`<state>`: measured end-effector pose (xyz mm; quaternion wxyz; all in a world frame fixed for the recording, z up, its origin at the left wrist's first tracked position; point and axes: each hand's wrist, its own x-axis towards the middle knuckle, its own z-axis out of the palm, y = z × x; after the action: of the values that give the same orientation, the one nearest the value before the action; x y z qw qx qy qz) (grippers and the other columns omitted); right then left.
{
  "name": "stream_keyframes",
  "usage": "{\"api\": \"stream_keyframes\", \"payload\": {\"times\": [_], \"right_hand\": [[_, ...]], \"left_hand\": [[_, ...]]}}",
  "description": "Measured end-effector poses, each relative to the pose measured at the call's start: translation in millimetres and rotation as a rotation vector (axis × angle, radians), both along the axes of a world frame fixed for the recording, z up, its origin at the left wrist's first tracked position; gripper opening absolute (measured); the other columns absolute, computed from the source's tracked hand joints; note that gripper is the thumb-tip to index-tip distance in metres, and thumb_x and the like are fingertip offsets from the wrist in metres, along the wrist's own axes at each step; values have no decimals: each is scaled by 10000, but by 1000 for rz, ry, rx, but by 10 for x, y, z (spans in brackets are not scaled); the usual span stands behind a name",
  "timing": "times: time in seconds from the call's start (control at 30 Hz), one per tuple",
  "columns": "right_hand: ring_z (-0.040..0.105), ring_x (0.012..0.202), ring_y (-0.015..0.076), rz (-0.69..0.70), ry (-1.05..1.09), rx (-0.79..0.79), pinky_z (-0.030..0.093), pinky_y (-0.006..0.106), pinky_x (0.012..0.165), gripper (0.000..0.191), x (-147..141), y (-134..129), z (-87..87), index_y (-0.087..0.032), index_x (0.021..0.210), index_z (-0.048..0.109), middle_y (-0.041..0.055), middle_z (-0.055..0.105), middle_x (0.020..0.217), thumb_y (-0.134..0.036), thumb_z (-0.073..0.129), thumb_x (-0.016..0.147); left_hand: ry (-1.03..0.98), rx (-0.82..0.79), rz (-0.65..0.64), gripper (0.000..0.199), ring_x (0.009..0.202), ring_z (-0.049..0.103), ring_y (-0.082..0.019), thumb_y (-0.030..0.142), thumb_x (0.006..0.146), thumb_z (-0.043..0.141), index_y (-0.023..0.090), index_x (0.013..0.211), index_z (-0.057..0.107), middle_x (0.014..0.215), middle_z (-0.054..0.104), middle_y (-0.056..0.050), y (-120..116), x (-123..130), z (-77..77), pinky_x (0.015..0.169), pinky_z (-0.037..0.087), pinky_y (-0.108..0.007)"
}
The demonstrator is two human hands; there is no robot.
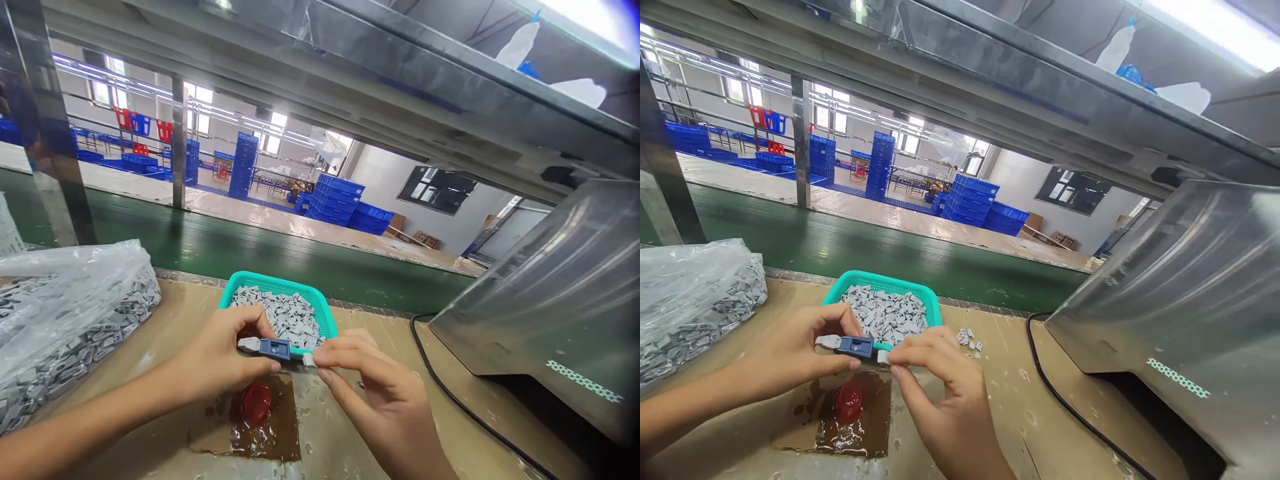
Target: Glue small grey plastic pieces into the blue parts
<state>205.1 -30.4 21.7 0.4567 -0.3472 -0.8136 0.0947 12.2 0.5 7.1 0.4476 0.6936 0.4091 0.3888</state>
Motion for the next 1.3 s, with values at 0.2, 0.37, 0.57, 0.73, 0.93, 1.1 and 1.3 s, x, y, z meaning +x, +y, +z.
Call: {"api": "stream_keyframes", "payload": {"times": [0.2,0.37,0.57,0.73,0.93,1.1,1.3], "right_hand": [[571,753,182,42,94,-112,485,316,683,150,-150,72,-8,-217,765,662,29,648,740,-98,574,742],[572,730,178,27,70,-127,487,322,673,164,-171,52,-33,-218,729,678,26,644,716,-84,584,722],[547,875,193,17,-47,2,470,337,719,220,-149,22,-81,-239,828,679,48,612,919,-78,558,740],[448,1088,247,-11,-151,-26,447,379,814,296,-176,17,-112,-263,985,640,74,477,1194,-117,568,738],[562,902,193,-93,2,-131,475,335,770,165,-28,404,-156,-195,885,617,65,614,940,-167,477,804],[578,842,194,-228,-386,-236,471,326,739,231,157,825,-295,-161,895,626,67,643,900,-61,479,748],[578,642,195,-238,-515,-272,442,282,585,246,148,981,-394,-154,559,619,57,621,643,64,508,584]], "left_hand": [[115,53,-56,156,658,487,-127,276,642,632,186,667,506,691,556,30,-37,-11,-26,594,364,-225],[154,97,-50,144,650,483,-123,260,640,631,188,674,511,684,550,34,-49,-11,-17,579,356,-216],[-74,-20,-61,146,608,481,-112,217,605,671,179,665,543,643,541,29,-80,2,-4,553,365,-213],[-593,-342,-73,177,769,547,-136,263,657,657,183,807,605,782,601,-15,-63,73,30,740,438,-251],[-776,-381,109,244,665,498,-111,264,787,477,127,959,582,767,576,-53,99,17,13,595,430,-213],[-867,-444,101,219,486,324,-59,220,828,381,106,842,567,595,393,8,263,-71,-62,446,310,-166],[-855,-441,48,205,516,311,-59,257,828,417,101,889,534,627,340,14,363,-209,-106,460,285,-161]]}}
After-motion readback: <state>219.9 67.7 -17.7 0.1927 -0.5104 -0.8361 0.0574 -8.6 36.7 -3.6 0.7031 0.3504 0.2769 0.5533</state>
